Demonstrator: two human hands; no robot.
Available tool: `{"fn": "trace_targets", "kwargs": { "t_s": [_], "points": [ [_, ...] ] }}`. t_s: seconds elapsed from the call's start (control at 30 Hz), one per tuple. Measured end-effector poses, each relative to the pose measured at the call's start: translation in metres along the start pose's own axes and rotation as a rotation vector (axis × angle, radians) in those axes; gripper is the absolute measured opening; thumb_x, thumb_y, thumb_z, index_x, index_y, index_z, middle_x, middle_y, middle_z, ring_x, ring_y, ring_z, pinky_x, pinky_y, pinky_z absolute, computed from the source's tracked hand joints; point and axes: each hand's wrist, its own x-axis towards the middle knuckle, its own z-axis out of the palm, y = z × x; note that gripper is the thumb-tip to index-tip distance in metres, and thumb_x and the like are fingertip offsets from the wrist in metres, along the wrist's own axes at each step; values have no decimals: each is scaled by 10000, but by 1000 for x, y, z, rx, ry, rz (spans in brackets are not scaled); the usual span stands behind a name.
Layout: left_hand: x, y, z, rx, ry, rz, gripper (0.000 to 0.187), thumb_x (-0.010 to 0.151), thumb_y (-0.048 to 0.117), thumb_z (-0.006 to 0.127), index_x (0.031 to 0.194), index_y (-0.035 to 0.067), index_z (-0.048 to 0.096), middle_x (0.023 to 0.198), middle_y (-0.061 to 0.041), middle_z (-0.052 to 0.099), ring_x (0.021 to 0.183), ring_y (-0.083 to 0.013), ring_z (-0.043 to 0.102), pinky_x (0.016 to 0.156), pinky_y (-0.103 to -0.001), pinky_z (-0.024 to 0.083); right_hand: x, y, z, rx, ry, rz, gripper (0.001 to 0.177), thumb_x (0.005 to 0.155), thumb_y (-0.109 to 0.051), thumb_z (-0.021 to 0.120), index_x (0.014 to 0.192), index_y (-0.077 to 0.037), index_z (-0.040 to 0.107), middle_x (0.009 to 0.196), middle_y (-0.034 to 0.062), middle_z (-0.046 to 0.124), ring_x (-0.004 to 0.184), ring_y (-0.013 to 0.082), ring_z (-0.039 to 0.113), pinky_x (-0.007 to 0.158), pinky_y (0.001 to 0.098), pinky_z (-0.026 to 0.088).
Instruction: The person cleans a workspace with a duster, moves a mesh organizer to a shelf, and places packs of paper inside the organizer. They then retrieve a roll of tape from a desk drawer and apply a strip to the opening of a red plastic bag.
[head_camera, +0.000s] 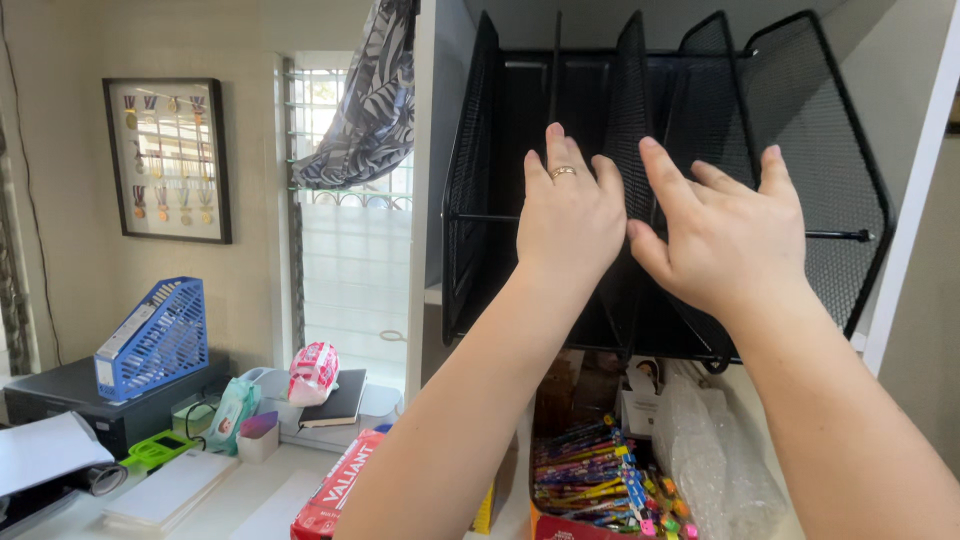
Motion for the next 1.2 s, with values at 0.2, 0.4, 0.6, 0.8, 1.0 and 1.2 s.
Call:
{"fn": "trace_targets", "kwargs": {
  "t_s": [0.2,0.4,0.6,0.8,1.0,1.2],
  "points": [
    [13,-1,49,13,-127,31,354,839,341,438,1004,63,584,1119,-330,576,1232,-447,424,961,-543,374,13,-10,37,109,-272,181,606,869,-424,408,1431,-199,436,772,-15,703,992,220,628,861,542,401],
    [12,-7,94,-98,126,-21,250,790,270,515,901,73,621,1052,-261,632,1113,-435,542,909,-568,421,16,-23,69,71,-265,239,538,914,-444,379,1396,-233,490,675,-20,690,814,180,663,893,471,369],
    [3,-15,105,-140,99,32,112,688,-85,578,669,25,579,782,-321,630,1054,-439,563,849,-641,424,15,-36,101,153,-379,261,529,948,-403,318,1433,-222,427,749,46,708,881,227,671,920,475,316],
    [1,-23,126,-173,239,29,89,694,-48,566,628,1,598,747,-340,606,1034,-492,544,818,-659,398,15,-49,135,160,-377,270,539,936,-423,333,1432,-229,410,715,65,697,816,259,679,909,502,298],
    [-11,-39,153,-177,161,26,129,717,-23,585,611,33,631,678,-277,618,1037,-457,556,791,-638,430,21,-71,140,205,-316,272,551,915,-451,344,1404,-219,445,723,53,690,762,239,669,915,498,287],
    [-10,-41,148,-170,68,20,92,702,-4,635,646,70,635,664,-225,630,1075,-406,550,821,-614,442,21,-72,138,199,-281,278,544,930,-443,377,1412,-200,436,763,66,694,807,241,668,929,504,277]
  ]
}}
